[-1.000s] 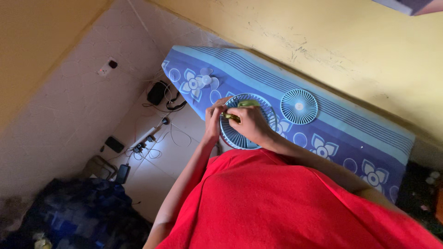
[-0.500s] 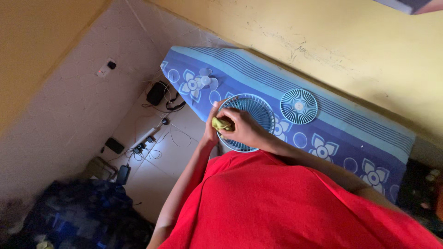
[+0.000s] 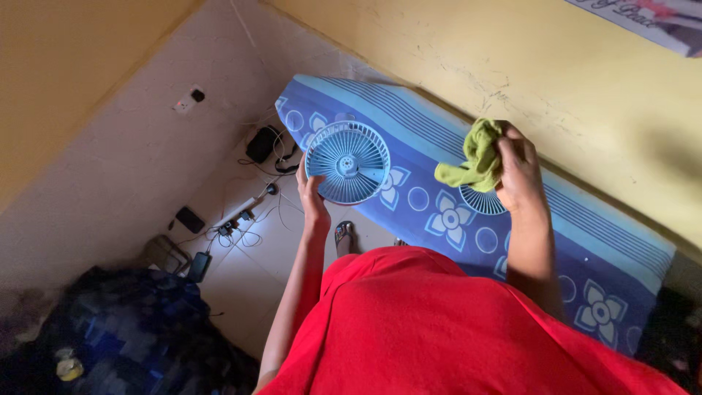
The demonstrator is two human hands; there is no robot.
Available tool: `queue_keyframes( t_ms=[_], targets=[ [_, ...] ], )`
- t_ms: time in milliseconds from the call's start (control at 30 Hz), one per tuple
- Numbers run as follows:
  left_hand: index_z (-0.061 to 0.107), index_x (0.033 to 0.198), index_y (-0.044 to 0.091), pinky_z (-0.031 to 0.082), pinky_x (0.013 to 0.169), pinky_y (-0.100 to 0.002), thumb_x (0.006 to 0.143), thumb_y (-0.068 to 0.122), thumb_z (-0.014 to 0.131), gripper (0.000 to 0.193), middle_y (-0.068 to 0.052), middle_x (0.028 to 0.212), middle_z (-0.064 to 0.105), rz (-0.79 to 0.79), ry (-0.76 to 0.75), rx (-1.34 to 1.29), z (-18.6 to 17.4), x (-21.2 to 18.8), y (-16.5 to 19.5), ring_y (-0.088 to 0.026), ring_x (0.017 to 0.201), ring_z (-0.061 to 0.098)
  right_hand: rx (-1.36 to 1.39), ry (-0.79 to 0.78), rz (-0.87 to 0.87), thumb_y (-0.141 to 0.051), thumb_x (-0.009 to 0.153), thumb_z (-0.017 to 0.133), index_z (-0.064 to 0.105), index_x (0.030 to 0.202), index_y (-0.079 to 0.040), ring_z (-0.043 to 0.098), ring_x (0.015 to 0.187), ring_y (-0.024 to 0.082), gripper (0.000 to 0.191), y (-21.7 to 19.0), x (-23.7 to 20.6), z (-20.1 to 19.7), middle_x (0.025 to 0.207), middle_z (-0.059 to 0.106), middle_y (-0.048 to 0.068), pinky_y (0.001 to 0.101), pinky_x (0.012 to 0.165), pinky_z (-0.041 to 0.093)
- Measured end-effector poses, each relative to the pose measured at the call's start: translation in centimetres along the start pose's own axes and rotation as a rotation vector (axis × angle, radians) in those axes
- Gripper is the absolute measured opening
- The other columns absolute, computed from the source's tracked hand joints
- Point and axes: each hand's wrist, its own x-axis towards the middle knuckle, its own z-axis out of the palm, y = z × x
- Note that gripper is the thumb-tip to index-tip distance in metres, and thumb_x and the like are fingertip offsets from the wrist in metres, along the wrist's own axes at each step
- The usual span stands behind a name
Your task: The person disassembles a small blue desk fan on a bed, wiping the blade assembly, front grille, rear cover and base with a green cloth. They turn each part over to wipe both sides, then reattach the grille and blade to the fan body.
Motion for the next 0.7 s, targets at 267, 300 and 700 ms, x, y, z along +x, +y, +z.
queue_keyframes(
  t_ms=[267, 300, 700],
  targets=[
    [0.058, 0.145, 0.007, 0.032, 0.121, -0.044, 0.077, 0.024, 0.054, 0.07, -0.015, 0.148, 0.049, 0.334, -0.1, 0.314, 2.9, -1.3, 1.9, -0.031, 0.144, 0.042, -0.787, -0.303, -0.433, 0.016, 0.085, 0.064, 0.063, 0.113, -0.001, 0.068, 0.111, 0.025, 0.033, 5.2, 2.7, 12.3, 0.114, 0.067, 0.012, 0.0328, 0.092, 0.059],
    [0.059, 0.143, 0.005, 0.031, 0.123, -0.045, 0.076, 0.023, 0.055, 0.07, -0.017, 0.147, 0.051, 0.37, -0.11, 0.305, 3.1, -1.8, 1.8, -0.032, 0.144, 0.042, -0.964, -0.393, -0.631, 0.019, 0.08, 0.06, 0.067, 0.107, -0.002, 0.07, 0.112, 0.031, 0.035, 5.9, 3.0, 13.5, 0.118, 0.069, 0.015, 0.0345, 0.093, 0.056],
    [0.069, 0.13, -0.001, 0.046, 0.109, -0.038, 0.087, 0.021, 0.056, 0.05, -0.018, 0.132, 0.061, 0.454, 0.26, 0.297, -0.6, -3.4, 0.8, -0.028, 0.127, 0.059, -1.249, -1.077, 0.083, -0.008, 0.08, 0.073, 0.078, 0.105, -0.002, 0.075, 0.087, 0.032, 0.026, 9.0, 0.8, 14.9, 0.094, 0.076, 0.018, 0.0376, 0.083, 0.057]
  ],
)
